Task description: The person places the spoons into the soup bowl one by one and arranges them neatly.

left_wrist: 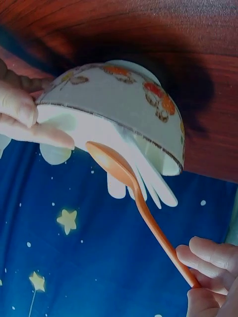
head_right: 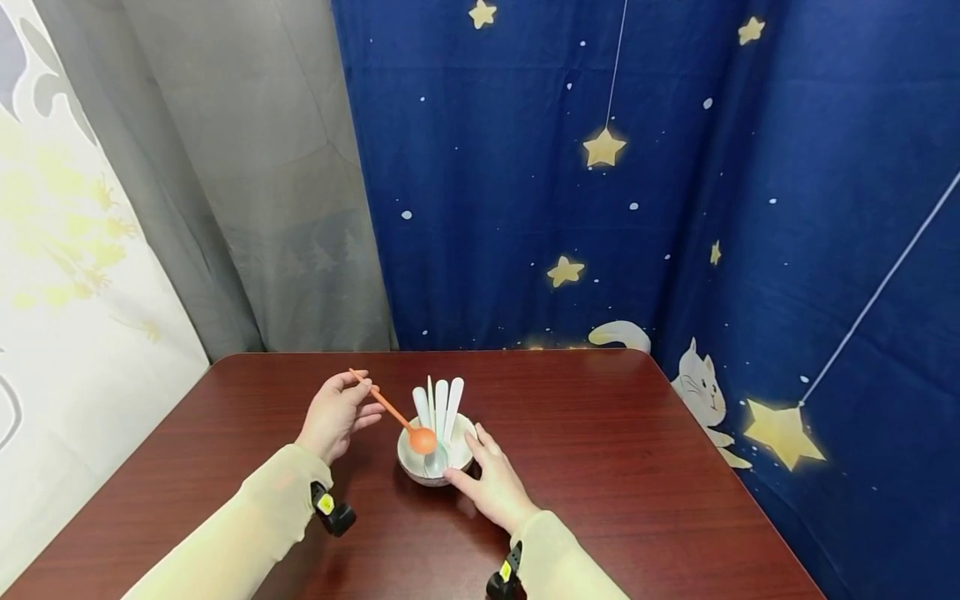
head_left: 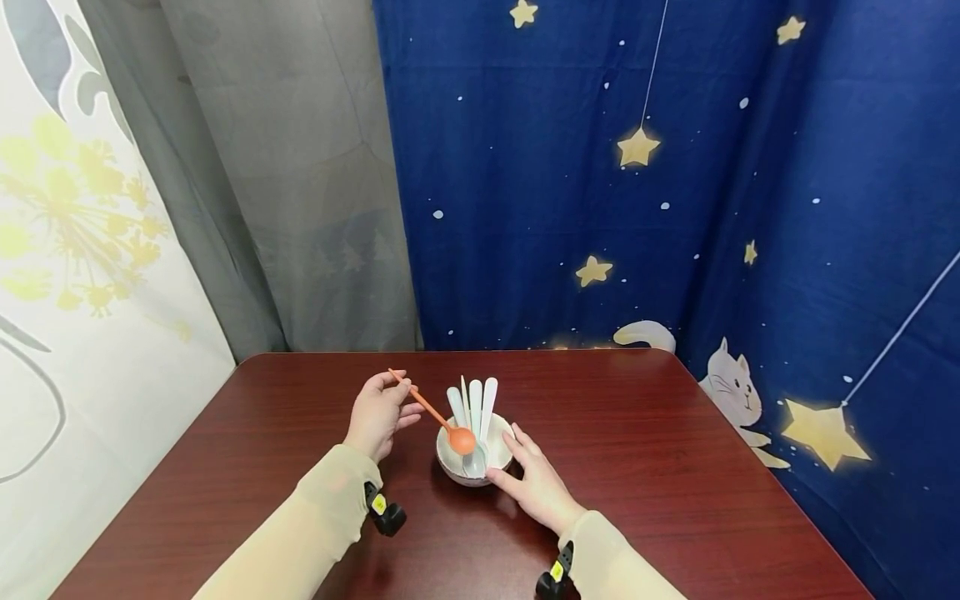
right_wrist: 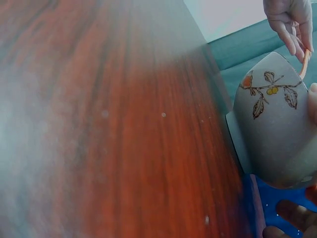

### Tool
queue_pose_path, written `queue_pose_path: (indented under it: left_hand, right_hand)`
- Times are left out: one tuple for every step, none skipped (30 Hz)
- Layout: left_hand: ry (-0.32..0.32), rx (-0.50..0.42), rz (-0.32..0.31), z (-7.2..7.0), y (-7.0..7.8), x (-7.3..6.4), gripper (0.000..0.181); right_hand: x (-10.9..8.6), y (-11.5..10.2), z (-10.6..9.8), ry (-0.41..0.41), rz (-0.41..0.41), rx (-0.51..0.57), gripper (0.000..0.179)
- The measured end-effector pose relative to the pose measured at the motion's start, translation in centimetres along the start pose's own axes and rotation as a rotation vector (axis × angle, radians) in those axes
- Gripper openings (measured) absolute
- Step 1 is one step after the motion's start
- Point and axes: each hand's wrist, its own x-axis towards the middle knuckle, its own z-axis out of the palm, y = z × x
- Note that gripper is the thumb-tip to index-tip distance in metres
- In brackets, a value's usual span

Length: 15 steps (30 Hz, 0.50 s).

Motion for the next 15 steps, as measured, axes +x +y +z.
queue_pose_path:
  left_hand:
    - [0.001, 0.006, -0.004, 0.1, -0.1, 0.0, 0.031]
    - [-0.002, 0.015, -0.004, 0.2, -0.3, 0.0, 0.03]
    - [-0.002, 0.023, -0.006, 0.4, -0.4, 0.0, 0.029]
    - [-0.006, 0.03, -0.004, 0.5, -0.5, 0.1, 0.029]
    - [-0.006, 0.036, -0.004, 0.6, -0.6, 0.1, 0.028]
    - [-0.009, 0.044, -0.002, 0.7, -0.8, 0.1, 0.028]
    - [-0.01, 0.048, 0.0, 0.8, -0.8, 0.1, 0.028]
    - [-0.011, 0.053, 0.001, 0.9, -0.9, 0.1, 0.028]
    - [-0.01, 0.056, 0.0, 1.0, -1.0, 0.1, 0.028]
    - [-0.01, 0.06, 0.0, 1.1, -1.0, 0.1, 0.028]
    - [-0.009, 0.062, -0.002, 1.2, -1.0, 0.0, 0.028]
    - [-0.008, 0.065, -0.005, 1.2, -1.1, 0.0, 0.027]
    - [-0.008, 0.07, -0.007, 1.3, -1.2, 0.0, 0.027]
    - [-0.008, 0.074, -0.008, 1.3, -1.3, 0.1, 0.027]
    - [-0.007, 0.077, -0.01, 1.4, -1.4, 0.1, 0.027]
  right_hand:
    - [0.0, 0.0, 0.0, 0.0, -0.001, -0.001, 0.076]
    - [0.0, 0.0, 0.0, 0.0, -0.002, -0.002, 0.076]
    - [0.0, 0.1, 0.0, 0.0, -0.002, -0.003, 0.076]
    - [0.0, 0.1, 0.0, 0.0, -0.003, -0.004, 0.076]
    - [0.0, 0.1, 0.0, -0.001, -0.003, -0.005, 0.076]
    - [0.0, 0.1, 0.0, 0.0, -0.004, -0.007, 0.076]
    - [0.0, 0.1, 0.1, 0.0, -0.004, -0.007, 0.076]
    - [0.0, 0.1, 0.1, 0.0, -0.004, -0.006, 0.076]
    - [0.0, 0.1, 0.1, 0.001, -0.003, -0.006, 0.075]
    - [0.0, 0.1, 0.1, 0.001, -0.003, -0.006, 0.075]
    - [0.0, 0.1, 0.1, 0.001, -0.002, -0.005, 0.074]
    - [0.0, 0.0, 0.0, 0.001, -0.001, -0.005, 0.073]
    - [0.0, 0.0, 0.0, 0.002, 0.0, -0.004, 0.073]
    - [0.0, 0.0, 0.0, 0.002, 0.0, -0.002, 0.073]
    - [0.0, -0.1, 0.0, 0.002, 0.0, -0.002, 0.073]
